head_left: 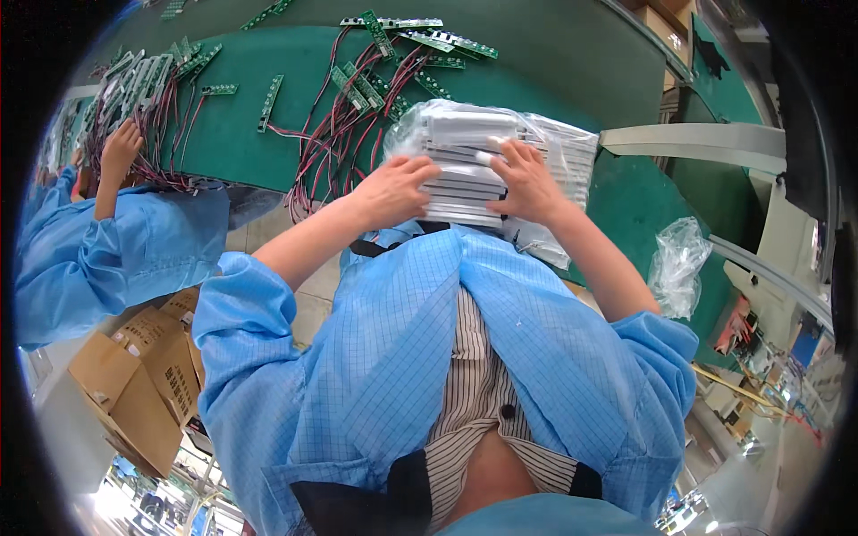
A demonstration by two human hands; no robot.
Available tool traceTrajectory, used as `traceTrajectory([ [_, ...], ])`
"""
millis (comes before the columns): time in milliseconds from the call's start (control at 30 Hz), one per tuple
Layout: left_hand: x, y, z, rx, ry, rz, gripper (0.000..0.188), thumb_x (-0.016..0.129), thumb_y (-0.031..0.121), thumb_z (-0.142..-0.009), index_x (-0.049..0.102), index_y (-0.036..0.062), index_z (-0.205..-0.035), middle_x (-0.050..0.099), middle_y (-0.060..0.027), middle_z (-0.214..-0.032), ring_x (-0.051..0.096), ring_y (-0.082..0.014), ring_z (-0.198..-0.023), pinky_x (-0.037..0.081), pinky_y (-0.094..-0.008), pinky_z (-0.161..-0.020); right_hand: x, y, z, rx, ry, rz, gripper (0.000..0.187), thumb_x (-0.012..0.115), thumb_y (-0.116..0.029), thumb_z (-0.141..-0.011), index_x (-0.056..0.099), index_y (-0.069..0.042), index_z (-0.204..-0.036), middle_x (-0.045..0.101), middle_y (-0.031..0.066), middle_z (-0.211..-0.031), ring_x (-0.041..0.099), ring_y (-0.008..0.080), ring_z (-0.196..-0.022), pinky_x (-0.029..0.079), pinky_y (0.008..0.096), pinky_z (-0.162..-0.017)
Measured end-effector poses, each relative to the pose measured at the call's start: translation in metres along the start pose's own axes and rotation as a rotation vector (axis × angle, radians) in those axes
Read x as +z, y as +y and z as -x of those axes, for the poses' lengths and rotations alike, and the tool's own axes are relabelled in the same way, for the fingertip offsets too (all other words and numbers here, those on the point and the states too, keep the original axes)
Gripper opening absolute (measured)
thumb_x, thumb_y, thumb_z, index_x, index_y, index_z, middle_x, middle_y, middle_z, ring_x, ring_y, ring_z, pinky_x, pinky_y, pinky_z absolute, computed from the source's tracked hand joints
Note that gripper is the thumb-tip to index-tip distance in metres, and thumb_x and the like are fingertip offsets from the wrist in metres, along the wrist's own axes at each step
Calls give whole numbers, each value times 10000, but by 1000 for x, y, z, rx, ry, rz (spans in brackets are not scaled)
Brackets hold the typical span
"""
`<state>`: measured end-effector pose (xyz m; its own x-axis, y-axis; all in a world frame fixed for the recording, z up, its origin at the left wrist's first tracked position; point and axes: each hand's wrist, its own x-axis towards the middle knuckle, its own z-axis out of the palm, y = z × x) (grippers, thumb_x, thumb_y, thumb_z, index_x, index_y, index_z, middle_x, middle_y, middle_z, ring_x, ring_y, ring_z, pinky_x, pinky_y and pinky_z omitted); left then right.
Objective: Sorting and packing small green circuit boards with attached wiring harnesses into plastic bags and organizing them on a workbench.
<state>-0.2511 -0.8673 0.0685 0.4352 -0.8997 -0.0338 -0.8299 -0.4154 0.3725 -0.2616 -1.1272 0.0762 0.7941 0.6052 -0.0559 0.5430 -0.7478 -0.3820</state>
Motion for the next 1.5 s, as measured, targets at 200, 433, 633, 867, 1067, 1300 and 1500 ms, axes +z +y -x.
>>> traceTrajectory([
  [200, 22, -17, 57, 65, -1, -123, 89, 540, 174, -665, 536, 136, -745, 498, -37, -933, 423, -193, -1079, 339, -341, -891, 4, 16, 20, 149, -8, 65, 628, 730, -350, -540, 507, -161, -1097, 369, 120, -1200, 334, 287, -1143, 255, 396, -953],
  [433, 49, -7, 79, -27, 2, -163, 135, 529, 169, -685, 507, 147, -816, 511, -24, -869, 457, -174, -1023, 317, -329, -885, 6, 10, 15, 180, -31, 139, 615, 721, -359, -550, 509, -199, -1104, 369, 116, -1188, 355, 282, -1116, 275, 390, -934],
  [633, 44, -18, 77, -342, 429, 692, 259, 498, -45, -677, 540, 44, -916, 553, -67, -964, 509, -185, -982, 394, -295, -832, 3, 9, 17, 204, 61, 182, 503, 690, -356, -572, 551, -170, -1018, 462, 98, -1116, 427, 265, -1071, 296, 413, -932],
  [867, -16, -152, 33, -691, 765, 723, 117, 545, 74, -722, 588, 26, -820, 595, -19, -733, 538, -78, -694, 434, -215, -633, -22, 9, -39, 138, 163, 19, 256, 623, -159, -665, 551, -30, -875, 552, 120, -931, 524, 283, -871, 419, 376, -742],
  [1067, -24, -205, -42, -972, 575, 464, 228, 553, 208, -669, 636, 97, -850, 638, -111, -836, 609, -241, -797, 474, -338, -730, 4, 4, -70, 204, 185, 192, 418, 642, -136, -618, 494, -15, -990, 499, 142, -1021, 493, 294, -939, 431, 381, -771],
  [1300, -28, -181, -103, -1404, 317, 356, 602, 637, 453, -662, 497, 77, -1111, 515, -118, -1143, 545, -278, -1008, 450, -401, -827, 4, 13, -65, 286, 168, 193, 482, 705, -144, -572, 497, -30, -992, 512, 123, -974, 486, 291, -932, 423, 359, -779],
  [1500, -43, -178, -80, -1129, 836, 276, 304, 573, 251, -725, 480, 7, -880, 622, -165, -862, 608, -294, -790, 468, -367, -699, 3, 28, -59, 389, 113, -56, 347, 685, -193, -635, 542, -62, -921, 533, 113, -941, 512, 287, -886, 437, 369, -784],
])
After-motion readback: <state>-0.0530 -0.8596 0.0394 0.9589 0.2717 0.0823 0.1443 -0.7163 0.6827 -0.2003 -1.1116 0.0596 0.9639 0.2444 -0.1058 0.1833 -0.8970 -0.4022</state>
